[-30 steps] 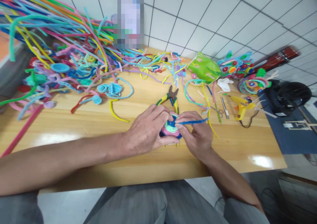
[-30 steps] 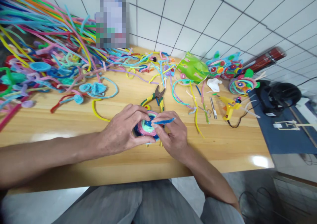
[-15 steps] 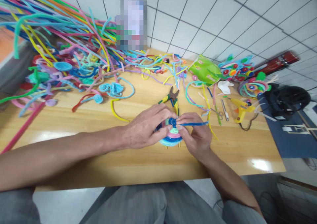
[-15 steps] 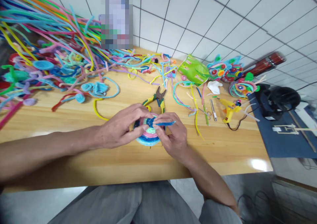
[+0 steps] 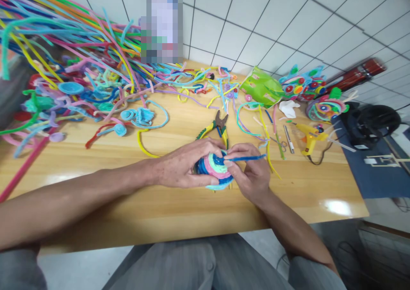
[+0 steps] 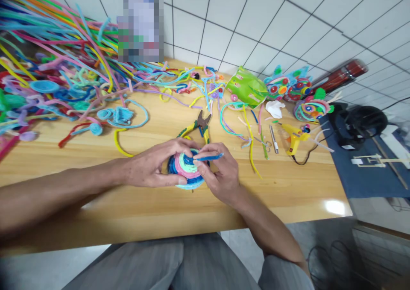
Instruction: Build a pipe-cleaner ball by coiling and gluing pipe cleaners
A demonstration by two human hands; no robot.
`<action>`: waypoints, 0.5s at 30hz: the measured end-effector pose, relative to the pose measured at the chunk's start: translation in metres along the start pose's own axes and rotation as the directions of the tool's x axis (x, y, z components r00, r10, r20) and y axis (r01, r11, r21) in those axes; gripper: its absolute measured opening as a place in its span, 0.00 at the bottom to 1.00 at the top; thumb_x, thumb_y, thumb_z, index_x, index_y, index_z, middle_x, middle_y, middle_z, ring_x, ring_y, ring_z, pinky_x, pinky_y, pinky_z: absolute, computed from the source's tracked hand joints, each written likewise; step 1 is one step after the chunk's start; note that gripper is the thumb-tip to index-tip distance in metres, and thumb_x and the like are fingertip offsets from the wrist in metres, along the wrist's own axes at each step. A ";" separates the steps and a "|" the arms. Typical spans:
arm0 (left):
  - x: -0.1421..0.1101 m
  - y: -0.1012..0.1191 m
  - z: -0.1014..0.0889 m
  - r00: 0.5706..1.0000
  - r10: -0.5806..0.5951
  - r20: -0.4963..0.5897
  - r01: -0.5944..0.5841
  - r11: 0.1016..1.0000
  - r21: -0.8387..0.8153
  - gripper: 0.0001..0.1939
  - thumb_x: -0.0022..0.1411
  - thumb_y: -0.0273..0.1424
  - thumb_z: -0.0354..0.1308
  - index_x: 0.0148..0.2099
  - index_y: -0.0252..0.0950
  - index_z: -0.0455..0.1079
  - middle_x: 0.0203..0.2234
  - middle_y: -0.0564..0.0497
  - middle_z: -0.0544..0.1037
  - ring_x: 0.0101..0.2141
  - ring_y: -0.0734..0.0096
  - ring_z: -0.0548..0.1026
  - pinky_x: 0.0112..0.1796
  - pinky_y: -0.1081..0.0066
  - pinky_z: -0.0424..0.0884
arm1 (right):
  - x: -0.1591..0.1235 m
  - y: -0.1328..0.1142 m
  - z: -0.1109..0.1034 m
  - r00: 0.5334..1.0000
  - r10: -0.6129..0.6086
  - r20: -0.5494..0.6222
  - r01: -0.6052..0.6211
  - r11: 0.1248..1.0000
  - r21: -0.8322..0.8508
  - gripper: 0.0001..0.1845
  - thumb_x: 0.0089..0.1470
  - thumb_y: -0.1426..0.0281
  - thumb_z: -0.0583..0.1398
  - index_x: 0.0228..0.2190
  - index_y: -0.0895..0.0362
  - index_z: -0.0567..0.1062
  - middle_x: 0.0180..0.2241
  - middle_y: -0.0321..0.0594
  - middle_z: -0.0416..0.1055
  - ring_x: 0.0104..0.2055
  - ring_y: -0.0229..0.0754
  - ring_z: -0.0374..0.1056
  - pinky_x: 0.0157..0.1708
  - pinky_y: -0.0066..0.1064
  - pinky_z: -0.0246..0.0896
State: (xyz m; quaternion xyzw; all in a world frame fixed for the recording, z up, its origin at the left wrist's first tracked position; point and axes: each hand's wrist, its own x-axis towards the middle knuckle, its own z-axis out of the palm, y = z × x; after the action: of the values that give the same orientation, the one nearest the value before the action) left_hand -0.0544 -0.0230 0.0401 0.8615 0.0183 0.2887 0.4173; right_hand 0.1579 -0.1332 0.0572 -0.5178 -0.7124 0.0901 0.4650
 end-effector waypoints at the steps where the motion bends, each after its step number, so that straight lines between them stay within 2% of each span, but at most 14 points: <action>1: 0.000 0.001 0.001 1.000 0.011 -0.029 -0.011 1.000 0.024 0.24 0.68 0.37 0.66 0.62 0.40 0.63 0.58 0.36 0.77 0.59 0.55 0.78 0.56 0.56 0.77 | 0.000 0.000 0.000 1.000 0.008 -0.006 -0.008 1.000 0.007 0.08 0.61 0.73 0.66 0.41 0.49 0.80 0.39 0.40 0.79 0.41 0.45 0.77 0.42 0.41 0.74; 6: 0.001 0.008 0.005 0.992 0.048 -0.116 -0.028 0.985 0.169 0.21 0.67 0.36 0.65 0.58 0.38 0.65 0.55 0.36 0.78 0.57 0.53 0.78 0.55 0.55 0.77 | 0.001 -0.001 0.000 1.000 0.007 -0.027 -0.006 0.999 0.035 0.11 0.58 0.76 0.67 0.41 0.50 0.79 0.40 0.39 0.79 0.42 0.45 0.76 0.45 0.41 0.74; 11: -0.001 0.008 0.009 0.994 0.061 -0.091 -0.035 0.964 0.262 0.23 0.69 0.37 0.62 0.62 0.39 0.64 0.57 0.36 0.76 0.58 0.52 0.76 0.57 0.52 0.76 | 0.002 -0.003 0.000 0.999 -0.022 -0.028 0.021 0.999 -0.034 0.09 0.59 0.76 0.66 0.40 0.50 0.78 0.38 0.39 0.79 0.40 0.44 0.77 0.42 0.40 0.74; 15: -0.002 0.007 0.009 0.995 0.057 -0.084 -0.032 0.960 0.277 0.21 0.70 0.38 0.62 0.61 0.40 0.66 0.58 0.37 0.76 0.58 0.52 0.76 0.57 0.52 0.76 | 0.003 -0.004 0.000 1.000 -0.016 -0.018 0.016 0.999 -0.045 0.08 0.60 0.76 0.65 0.39 0.51 0.78 0.38 0.39 0.79 0.40 0.44 0.77 0.41 0.40 0.75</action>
State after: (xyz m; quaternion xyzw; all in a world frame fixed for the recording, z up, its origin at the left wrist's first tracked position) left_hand -0.0525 -0.0346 0.0398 0.8973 0.0579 0.3316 0.2856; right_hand 0.1553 -0.1328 0.0611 -0.5232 -0.7140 0.0656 0.4605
